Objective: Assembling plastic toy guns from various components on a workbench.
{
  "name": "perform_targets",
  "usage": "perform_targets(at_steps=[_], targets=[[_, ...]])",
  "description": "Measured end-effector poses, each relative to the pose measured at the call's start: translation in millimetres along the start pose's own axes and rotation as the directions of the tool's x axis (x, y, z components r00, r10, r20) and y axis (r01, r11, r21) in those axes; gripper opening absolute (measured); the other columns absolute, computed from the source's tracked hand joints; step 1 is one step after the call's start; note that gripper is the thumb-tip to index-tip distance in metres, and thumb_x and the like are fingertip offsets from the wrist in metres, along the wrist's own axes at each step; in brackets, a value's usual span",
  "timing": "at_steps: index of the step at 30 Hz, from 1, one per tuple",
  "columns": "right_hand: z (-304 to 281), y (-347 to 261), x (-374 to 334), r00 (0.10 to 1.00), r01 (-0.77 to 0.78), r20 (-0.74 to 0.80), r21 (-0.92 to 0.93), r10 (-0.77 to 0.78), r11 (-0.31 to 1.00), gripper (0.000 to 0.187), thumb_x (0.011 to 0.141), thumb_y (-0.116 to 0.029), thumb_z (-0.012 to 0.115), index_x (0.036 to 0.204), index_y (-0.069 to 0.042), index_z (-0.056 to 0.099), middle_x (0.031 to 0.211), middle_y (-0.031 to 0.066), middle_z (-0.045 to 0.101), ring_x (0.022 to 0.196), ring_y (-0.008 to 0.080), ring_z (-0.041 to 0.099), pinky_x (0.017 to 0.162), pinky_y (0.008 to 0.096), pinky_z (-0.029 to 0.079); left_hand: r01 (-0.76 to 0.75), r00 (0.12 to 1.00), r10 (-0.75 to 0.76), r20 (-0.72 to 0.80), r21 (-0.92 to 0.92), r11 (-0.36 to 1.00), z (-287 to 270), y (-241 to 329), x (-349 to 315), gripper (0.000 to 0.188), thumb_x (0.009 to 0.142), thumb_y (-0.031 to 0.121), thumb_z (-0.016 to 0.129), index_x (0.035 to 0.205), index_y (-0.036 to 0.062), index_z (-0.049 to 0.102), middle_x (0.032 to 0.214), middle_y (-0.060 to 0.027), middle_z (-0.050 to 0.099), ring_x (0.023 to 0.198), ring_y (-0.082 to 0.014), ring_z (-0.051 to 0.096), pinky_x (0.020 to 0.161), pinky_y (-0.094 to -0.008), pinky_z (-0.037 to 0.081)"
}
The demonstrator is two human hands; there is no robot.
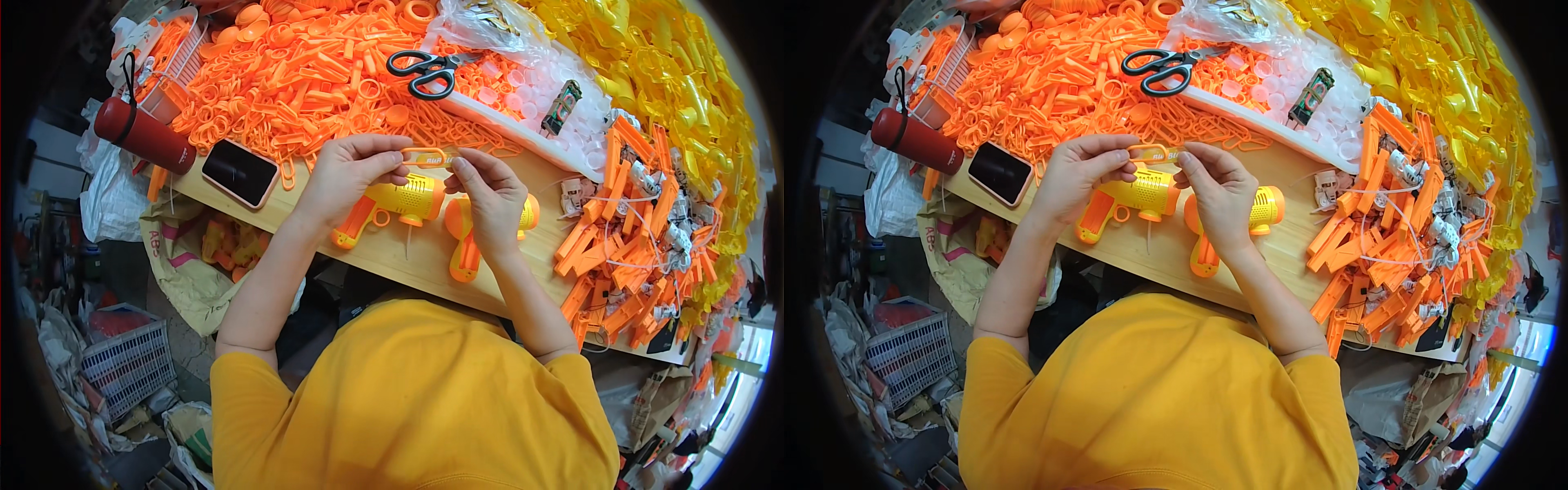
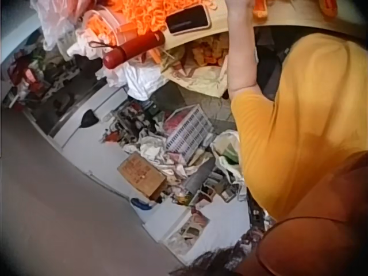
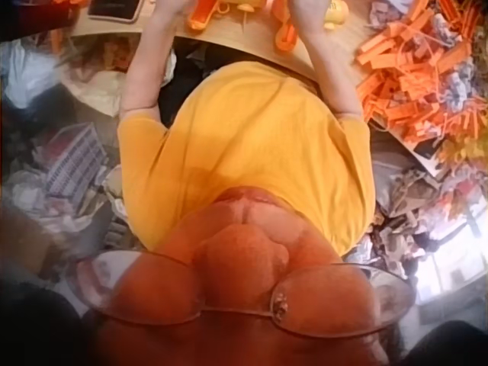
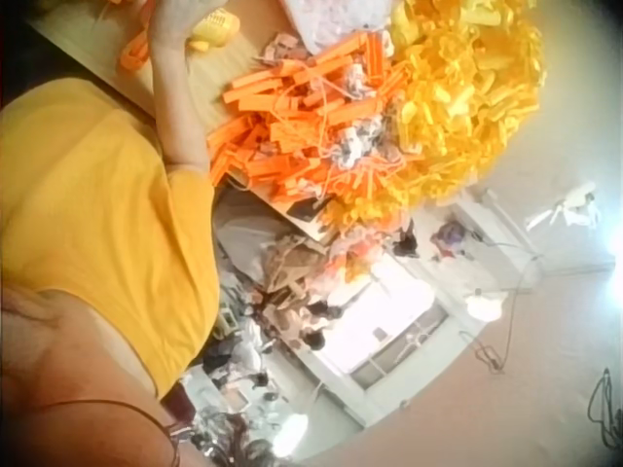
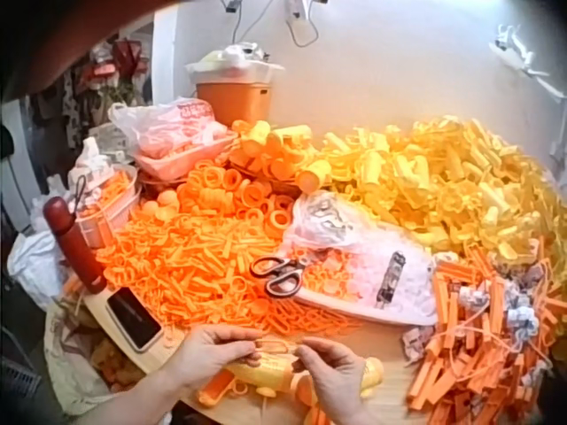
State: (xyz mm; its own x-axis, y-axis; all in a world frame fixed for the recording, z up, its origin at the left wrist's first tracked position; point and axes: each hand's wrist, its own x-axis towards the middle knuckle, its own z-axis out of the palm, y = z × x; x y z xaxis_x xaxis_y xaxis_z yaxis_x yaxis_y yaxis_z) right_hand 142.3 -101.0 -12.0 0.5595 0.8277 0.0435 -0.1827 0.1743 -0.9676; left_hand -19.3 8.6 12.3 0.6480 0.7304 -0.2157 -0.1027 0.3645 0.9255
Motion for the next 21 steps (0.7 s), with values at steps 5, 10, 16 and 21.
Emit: perform_targets(at_steps=[5, 10, 16, 21], targets=[[3.0, 4.2, -6.7, 1.0, -0.01, 0.013, 0.009, 0.01, 1.0, 0.021, 0.089, -0.007, 0.062, 0.107, 0.004, 0.062, 0.086, 0.0099, 0.067, 0.072, 0.0148, 0.065, 0.067, 0.0265, 0.055, 0.035, 0.999, -0.033, 0.032, -0.044, 0.998, 2.7, -11.7, -0.9, 0.024, 0.089, 0.003, 0.056, 0.111, -0.005, 0.062, 0.091, -0.0104, 0.067, 0.077, -0.0129, 0.066, 0.073, -0.0233, 0.055], [1.2, 5.1, -8.0, 0.999, -0.028, 0.041, 0.025, 0.027, 0.999, 0.023, 0.09, -0.007, 0.061, 0.109, 0.004, 0.061, 0.087, 0.0104, 0.067, 0.072, 0.0143, 0.065, 0.067, 0.0252, 0.054, 0.035, 0.999, -0.034, 0.038, -0.027, 0.999, 1.8, -12.8, 0.3, 0.025, 0.089, 0.003, 0.056, 0.112, -0.0052, 0.061, 0.091, -0.0104, 0.067, 0.078, -0.0131, 0.066, 0.074, -0.0237, 0.055], [2.1, 5.9, -8.4, 0.998, -0.034, 0.045, 0.007, 0.034, 0.999, 0.023, 0.09, -0.008, 0.06, 0.109, 0.005, 0.061, 0.09, 0.0105, 0.067, 0.072, 0.0136, 0.065, 0.067, 0.0246, 0.054, 0.032, 0.999, -0.033, 0.026, 0.018, 0.999, 1.2, -12.2, 1.3, 0.025, 0.089, 0.002, 0.057, 0.112, -0.0051, 0.062, 0.088, -0.0097, 0.067, 0.076, -0.0127, 0.065, 0.073, -0.0233, 0.055], [1.4, 5.4, -7.8, 0.998, -0.049, 0.051, 0.006, 0.049, 0.999, 0.024, 0.091, -0.009, 0.06, 0.11, 0.005, 0.061, 0.092, 0.011, 0.067, 0.073, 0.0137, 0.066, 0.068, 0.0248, 0.054, 0.031, 0.999, -0.032, 0.033, 0.036, 0.999, 0.3, -12.5, 1.9, 0.024, 0.089, 0.003, 0.059, 0.112, -0.0035, 0.062, 0.088, -0.008, 0.066, 0.077, -0.0123, 0.065, 0.073, -0.0243, 0.056]])
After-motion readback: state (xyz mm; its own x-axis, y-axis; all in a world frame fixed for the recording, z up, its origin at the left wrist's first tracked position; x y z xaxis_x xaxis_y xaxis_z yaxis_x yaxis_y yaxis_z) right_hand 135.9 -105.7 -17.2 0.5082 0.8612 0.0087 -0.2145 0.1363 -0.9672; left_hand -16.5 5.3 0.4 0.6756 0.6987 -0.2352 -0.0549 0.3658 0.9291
